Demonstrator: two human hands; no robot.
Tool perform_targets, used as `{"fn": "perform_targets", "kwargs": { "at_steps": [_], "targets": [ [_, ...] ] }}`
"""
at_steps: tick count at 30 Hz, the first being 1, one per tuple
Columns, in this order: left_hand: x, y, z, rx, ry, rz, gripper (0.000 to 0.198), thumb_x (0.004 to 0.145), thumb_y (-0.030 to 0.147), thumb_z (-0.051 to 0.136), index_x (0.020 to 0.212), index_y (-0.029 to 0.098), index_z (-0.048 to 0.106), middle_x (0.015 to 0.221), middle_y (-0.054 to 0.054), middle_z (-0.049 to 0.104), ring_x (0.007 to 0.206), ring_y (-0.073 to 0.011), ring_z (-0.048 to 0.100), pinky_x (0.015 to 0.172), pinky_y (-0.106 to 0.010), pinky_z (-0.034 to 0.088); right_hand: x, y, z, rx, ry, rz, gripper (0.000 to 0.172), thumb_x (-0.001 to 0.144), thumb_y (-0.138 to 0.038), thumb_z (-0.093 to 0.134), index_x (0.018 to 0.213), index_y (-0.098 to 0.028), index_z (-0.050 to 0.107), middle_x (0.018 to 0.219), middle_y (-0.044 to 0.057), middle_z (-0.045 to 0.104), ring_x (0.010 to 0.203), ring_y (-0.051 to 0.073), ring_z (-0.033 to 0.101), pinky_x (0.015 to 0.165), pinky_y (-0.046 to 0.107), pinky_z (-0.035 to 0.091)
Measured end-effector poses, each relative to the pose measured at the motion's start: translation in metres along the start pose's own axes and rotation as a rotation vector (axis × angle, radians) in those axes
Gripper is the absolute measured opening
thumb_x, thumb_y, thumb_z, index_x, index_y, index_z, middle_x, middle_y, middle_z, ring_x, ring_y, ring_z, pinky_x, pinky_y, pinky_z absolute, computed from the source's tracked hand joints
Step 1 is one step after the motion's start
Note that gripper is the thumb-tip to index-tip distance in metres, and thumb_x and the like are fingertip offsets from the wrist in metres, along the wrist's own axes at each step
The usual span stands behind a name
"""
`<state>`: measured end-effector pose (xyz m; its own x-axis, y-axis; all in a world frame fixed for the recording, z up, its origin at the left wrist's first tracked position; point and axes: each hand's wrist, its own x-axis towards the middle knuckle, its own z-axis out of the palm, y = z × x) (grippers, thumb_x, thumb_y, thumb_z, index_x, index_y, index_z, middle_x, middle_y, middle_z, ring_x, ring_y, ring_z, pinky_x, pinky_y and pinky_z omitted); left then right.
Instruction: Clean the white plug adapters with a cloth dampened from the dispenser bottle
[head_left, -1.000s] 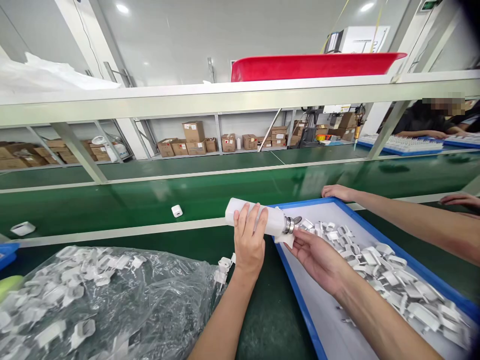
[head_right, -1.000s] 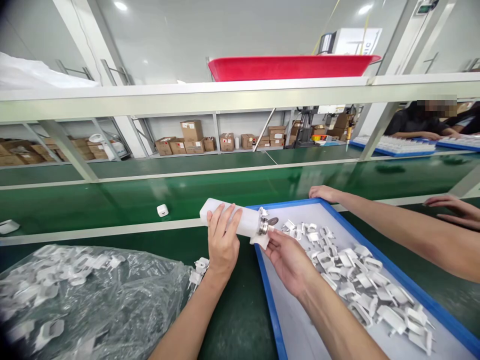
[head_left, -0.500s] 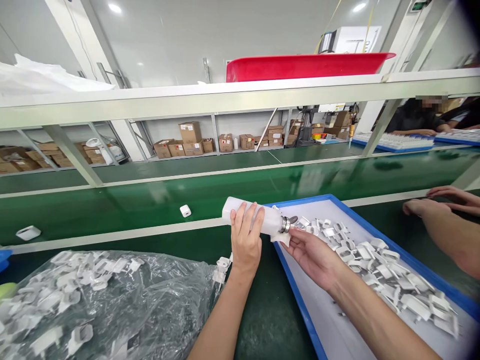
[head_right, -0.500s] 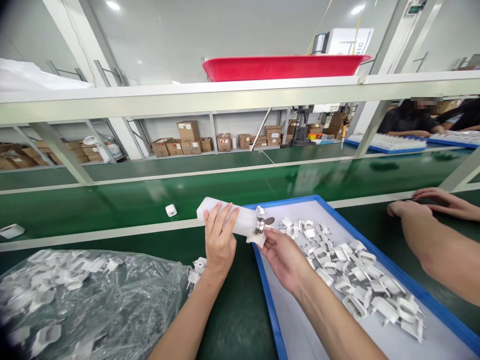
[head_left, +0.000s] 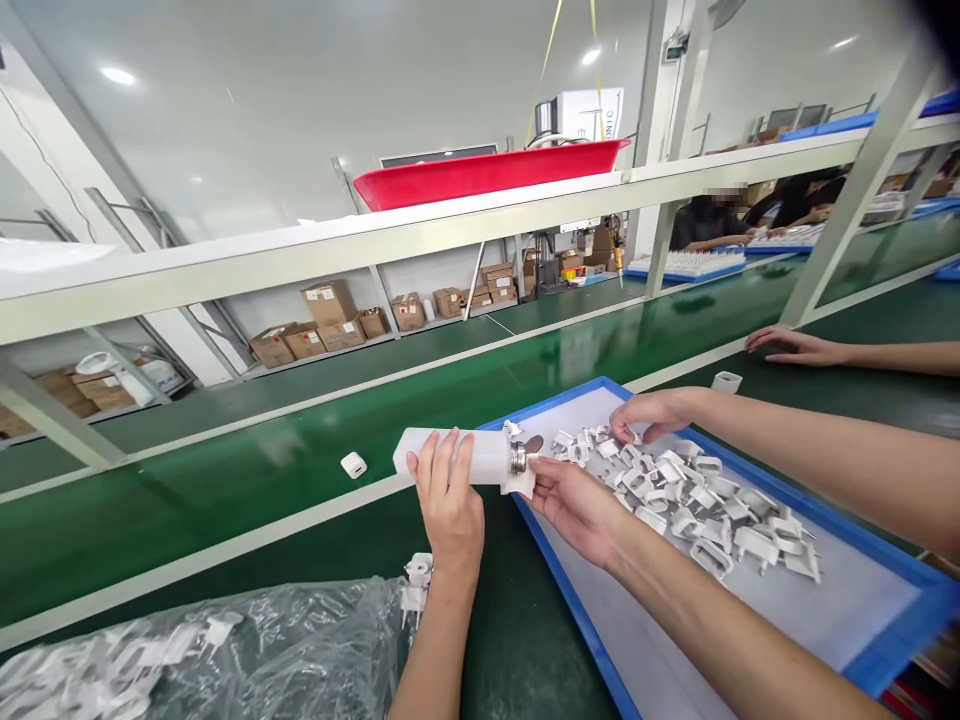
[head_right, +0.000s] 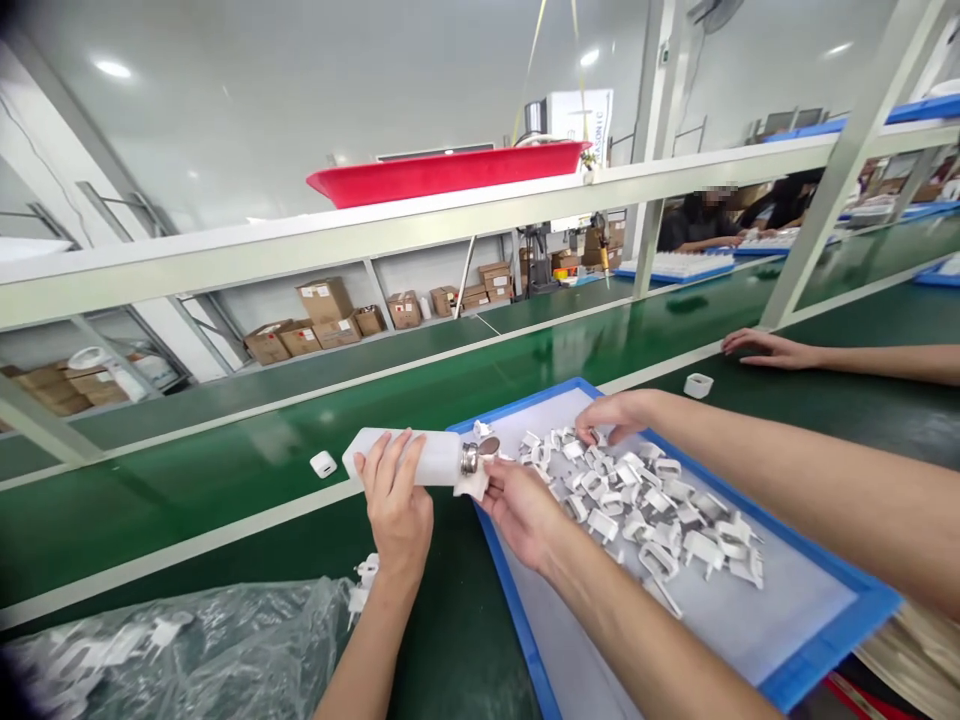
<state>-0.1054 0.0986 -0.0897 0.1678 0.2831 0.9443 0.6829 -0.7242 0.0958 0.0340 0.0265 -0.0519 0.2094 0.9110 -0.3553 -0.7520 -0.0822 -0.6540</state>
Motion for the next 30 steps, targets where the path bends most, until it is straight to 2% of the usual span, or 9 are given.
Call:
{"fn": "perform_targets", "kwargs": {
  "at_steps": [9,17,20,25,30],
  "targets": [
    [0.0,0.0,-0.002,-0.028,-0.006,-0.022,0.052,0.092,-0.006,0.034,0.121,0.016,0.071,0.123,-0.014,0.072,0.135,-0.0261,0.052,0.121,-0.057,0.026,0.007,0.004,-0.007,-0.032,-0.04,0.001,0.007,0.094,-0.018,0.062,0.097,-0.012,0.064,0.101,0.003,0.068,0.09,0.014,0.067,0.078,0.03,0.059],
    [-0.008,-0.001,0.001,-0.07,-0.011,-0.143,0.053,0.087,-0.005,0.035,0.124,0.017,0.067,0.122,-0.013,0.07,0.131,-0.0272,0.053,0.12,-0.06,0.026,-0.002,-0.002,-0.001,-0.043,-0.044,-0.029,0.007,0.093,-0.014,0.061,0.098,-0.012,0.065,0.101,0.003,0.069,0.09,0.013,0.067,0.079,0.029,0.059],
    [-0.012,-0.002,0.004,-0.081,-0.032,-0.218,0.056,0.082,-0.005,0.039,0.126,0.017,0.064,0.124,-0.012,0.069,0.128,-0.0275,0.054,0.119,-0.057,0.03,-0.006,-0.005,0.003,-0.042,-0.037,-0.039,0.01,0.094,-0.011,0.058,0.101,-0.011,0.065,0.102,0.004,0.069,0.091,0.013,0.068,0.078,0.028,0.059],
    [-0.017,-0.004,0.005,-0.081,-0.063,-0.413,0.054,0.08,0.0,0.047,0.129,0.017,0.06,0.123,-0.014,0.066,0.122,-0.029,0.056,0.107,-0.046,0.046,-0.018,-0.013,0.011,-0.048,-0.042,-0.051,0.016,0.095,-0.01,0.056,0.107,-0.008,0.066,0.103,0.008,0.072,0.092,0.013,0.07,0.079,0.026,0.06],
    [-0.017,-0.006,0.005,-0.063,-0.084,-0.651,0.045,0.081,0.01,0.059,0.125,0.015,0.06,0.115,-0.015,0.069,0.112,-0.0337,0.061,0.095,-0.046,0.051,-0.032,-0.018,0.012,-0.056,-0.029,-0.046,0.02,0.092,-0.01,0.059,0.11,-0.006,0.068,0.107,0.014,0.072,0.096,0.018,0.07,0.084,0.028,0.061]
  ]
}}
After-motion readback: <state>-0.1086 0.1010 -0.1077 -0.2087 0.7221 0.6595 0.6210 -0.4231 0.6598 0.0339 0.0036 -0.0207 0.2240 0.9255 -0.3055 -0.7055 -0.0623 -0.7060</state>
